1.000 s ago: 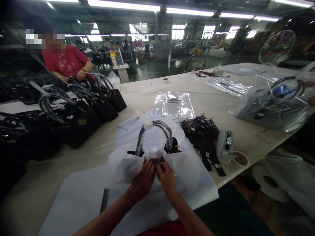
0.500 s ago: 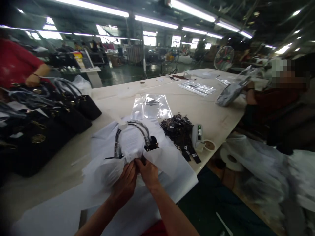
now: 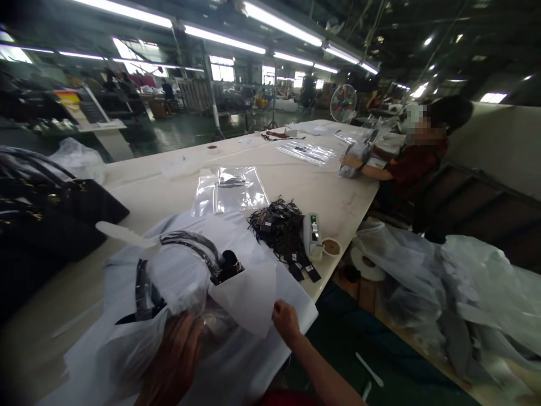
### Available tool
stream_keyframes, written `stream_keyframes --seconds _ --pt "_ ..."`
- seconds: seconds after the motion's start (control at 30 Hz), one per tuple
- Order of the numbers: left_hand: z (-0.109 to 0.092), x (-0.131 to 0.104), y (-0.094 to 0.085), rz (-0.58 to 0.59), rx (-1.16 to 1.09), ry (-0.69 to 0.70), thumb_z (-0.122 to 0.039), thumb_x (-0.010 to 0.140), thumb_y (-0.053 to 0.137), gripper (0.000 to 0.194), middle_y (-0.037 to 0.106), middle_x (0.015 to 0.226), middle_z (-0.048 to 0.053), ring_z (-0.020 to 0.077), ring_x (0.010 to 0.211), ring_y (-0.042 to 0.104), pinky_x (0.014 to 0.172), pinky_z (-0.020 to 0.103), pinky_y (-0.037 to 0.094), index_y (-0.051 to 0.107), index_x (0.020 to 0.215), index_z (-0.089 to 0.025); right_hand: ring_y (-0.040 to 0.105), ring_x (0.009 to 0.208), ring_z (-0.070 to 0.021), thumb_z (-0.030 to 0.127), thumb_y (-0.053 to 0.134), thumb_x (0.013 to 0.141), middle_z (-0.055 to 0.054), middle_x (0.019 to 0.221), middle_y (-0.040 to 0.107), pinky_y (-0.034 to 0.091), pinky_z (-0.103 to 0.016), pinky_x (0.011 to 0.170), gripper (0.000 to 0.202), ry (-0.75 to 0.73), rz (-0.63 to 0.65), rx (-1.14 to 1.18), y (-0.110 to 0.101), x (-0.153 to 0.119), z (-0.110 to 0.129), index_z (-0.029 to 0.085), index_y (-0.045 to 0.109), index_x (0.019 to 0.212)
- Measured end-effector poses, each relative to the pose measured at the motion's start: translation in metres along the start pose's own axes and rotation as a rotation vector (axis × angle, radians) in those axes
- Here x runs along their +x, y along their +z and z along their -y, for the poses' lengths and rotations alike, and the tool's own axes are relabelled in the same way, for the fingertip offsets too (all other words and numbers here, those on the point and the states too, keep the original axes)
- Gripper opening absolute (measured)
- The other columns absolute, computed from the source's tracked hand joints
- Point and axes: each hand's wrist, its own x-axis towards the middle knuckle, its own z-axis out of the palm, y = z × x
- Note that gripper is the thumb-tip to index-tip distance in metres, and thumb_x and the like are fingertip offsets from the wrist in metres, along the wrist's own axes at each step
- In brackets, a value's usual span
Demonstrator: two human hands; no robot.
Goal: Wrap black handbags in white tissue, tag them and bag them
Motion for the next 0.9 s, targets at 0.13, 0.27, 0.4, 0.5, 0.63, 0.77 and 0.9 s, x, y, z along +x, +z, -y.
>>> stream_keyframes --seconds 0.13,0.27,0.4,0.5,0.63,0.77,0.9 --pt "-0.005 -0.004 0.007 0.017 -0.040 -0.064 -0.002 0.084 0.034 0.042 0.059 0.116 0.019 0.0319 0.132 0.035 0.108 0.051 0.030 0.051 0.122 -0.007 0.056 0.090 -0.0243 0.026 0.046 0.080 -0.009 0.090 0.062 0.042 -0.036 0.082 0.017 -0.003 -0.214 -0.222 -0.052 0.070 -0.021 0.018 0.060 0.084" --pt "-0.007 -0.008 0.012 0.002 -0.029 -0.083 -0.004 0.083 0.036 0.048 0.059 0.118 0.016 0.0305 0.131 0.037 0.110 0.052 0.028 0.047 0.129 -0.012 0.049 0.107 -0.0263 0.014 0.049 0.075 -0.013 0.107 0.057 0.036 -0.037 0.092 0.021 -0.052 -0.240 -0.349 -0.066 0.127 -0.027 0.017 0.060 0.094" --pt "-0.007 -0.009 0.007 0.093 -0.008 -0.083 -0.007 0.083 0.043 0.048 0.058 0.122 0.017 0.0318 0.131 0.036 0.110 0.052 0.027 0.047 0.130 -0.013 0.050 0.105 -0.0271 0.012 0.049 0.075 -0.013 0.103 0.058 0.037 -0.039 0.089 0.013 -0.068 -0.208 -0.408 -0.068 0.153 -0.032 0.017 0.061 0.078" --pt "-0.007 -0.005 0.000 0.120 -0.004 -0.085 -0.007 0.082 0.044 0.047 0.058 0.122 0.016 0.0306 0.132 0.035 0.112 0.050 0.025 0.048 0.128 -0.013 0.056 0.096 -0.0252 0.017 0.045 0.080 -0.011 0.093 0.062 0.040 -0.037 0.084 0.014 -0.078 -0.172 -0.397 -0.078 0.166 -0.032 0.017 0.058 0.076" --pt "-0.007 0.001 -0.006 0.121 0.008 -0.089 -0.007 0.082 0.047 0.045 0.060 0.120 0.014 0.0277 0.129 0.040 0.112 0.046 0.027 0.050 0.126 -0.014 0.062 0.073 -0.0169 0.026 0.039 0.087 -0.004 0.075 0.065 0.046 -0.027 0.070 0.019 -0.108 -0.079 -0.334 -0.102 0.183 -0.019 0.018 0.057 0.084" --pt "-0.008 0.000 -0.006 0.115 0.025 -0.085 -0.007 0.083 0.043 0.046 0.060 0.119 0.012 0.0265 0.129 0.041 0.111 0.045 0.029 0.048 0.128 -0.015 0.062 0.077 -0.0154 0.027 0.044 0.086 -0.003 0.081 0.067 0.045 -0.025 0.071 0.016 -0.147 -0.058 -0.354 -0.115 0.186 -0.004 0.020 0.057 0.089" --pt "-0.009 -0.002 -0.005 0.112 0.018 -0.115 -0.005 0.083 0.041 0.046 0.059 0.122 0.012 0.0257 0.130 0.039 0.112 0.046 0.026 0.050 0.127 -0.015 0.059 0.087 -0.0230 0.019 0.062 0.071 -0.007 0.084 0.064 0.042 -0.032 0.076 0.005 -0.108 -0.078 -0.442 -0.101 0.173 -0.005 0.018 0.059 0.075"
